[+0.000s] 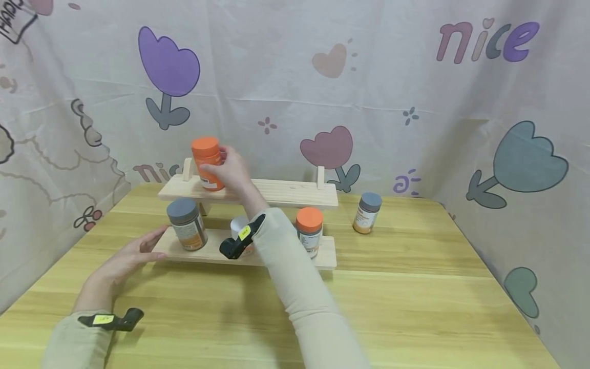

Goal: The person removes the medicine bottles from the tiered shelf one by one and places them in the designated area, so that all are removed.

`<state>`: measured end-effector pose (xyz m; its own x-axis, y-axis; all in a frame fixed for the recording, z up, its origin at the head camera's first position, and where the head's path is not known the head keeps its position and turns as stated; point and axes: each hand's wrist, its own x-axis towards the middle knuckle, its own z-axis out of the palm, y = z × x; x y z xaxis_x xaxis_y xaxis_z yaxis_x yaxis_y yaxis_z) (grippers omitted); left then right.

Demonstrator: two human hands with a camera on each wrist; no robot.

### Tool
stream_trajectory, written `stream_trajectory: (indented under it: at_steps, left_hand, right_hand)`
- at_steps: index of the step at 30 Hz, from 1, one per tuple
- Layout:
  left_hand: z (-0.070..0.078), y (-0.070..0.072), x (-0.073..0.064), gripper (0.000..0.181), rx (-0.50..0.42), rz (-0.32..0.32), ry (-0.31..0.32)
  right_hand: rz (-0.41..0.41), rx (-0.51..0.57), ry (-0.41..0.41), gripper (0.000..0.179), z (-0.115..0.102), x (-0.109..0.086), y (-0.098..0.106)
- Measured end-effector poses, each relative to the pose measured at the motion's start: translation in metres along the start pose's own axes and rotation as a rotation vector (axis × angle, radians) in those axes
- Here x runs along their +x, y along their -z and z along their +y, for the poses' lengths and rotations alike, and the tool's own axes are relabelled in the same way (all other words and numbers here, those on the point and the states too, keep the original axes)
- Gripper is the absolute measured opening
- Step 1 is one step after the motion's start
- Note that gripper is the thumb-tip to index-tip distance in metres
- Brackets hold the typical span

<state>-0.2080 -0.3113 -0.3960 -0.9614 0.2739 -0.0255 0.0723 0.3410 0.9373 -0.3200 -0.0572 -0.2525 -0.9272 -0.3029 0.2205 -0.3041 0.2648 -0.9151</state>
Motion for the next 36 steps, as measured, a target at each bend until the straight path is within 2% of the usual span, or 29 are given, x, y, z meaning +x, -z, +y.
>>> stream_trajectory:
  at_steps: [18, 25, 31, 36]
  left_hand:
    - [-0.001, 0.000, 0.000, 0.084, 0.004, -0.010, -0.013]
    - [-0.001, 0.000, -0.001, 0.084, 0.028, -0.007, -0.016]
    - [-0.002, 0.001, 0.000, 0.084, -0.003, -0.014, -0.030]
    - [-0.002, 0.001, 0.000, 0.084, 0.006, -0.007, -0.018]
  right_hand:
    - [-0.006, -0.037, 0.066, 0.059, 0.000, -0.004, -0.003]
    - [-0.010, -0.089, 0.086, 0.059, 0.000, -0.007, 0.006]
    - [0.008, -0.148, 0.110, 0.056, -0.005, -0.012, 0.017]
    - [0.022, -0.138, 0.107, 0.054, -0.009, -0.015, 0.030]
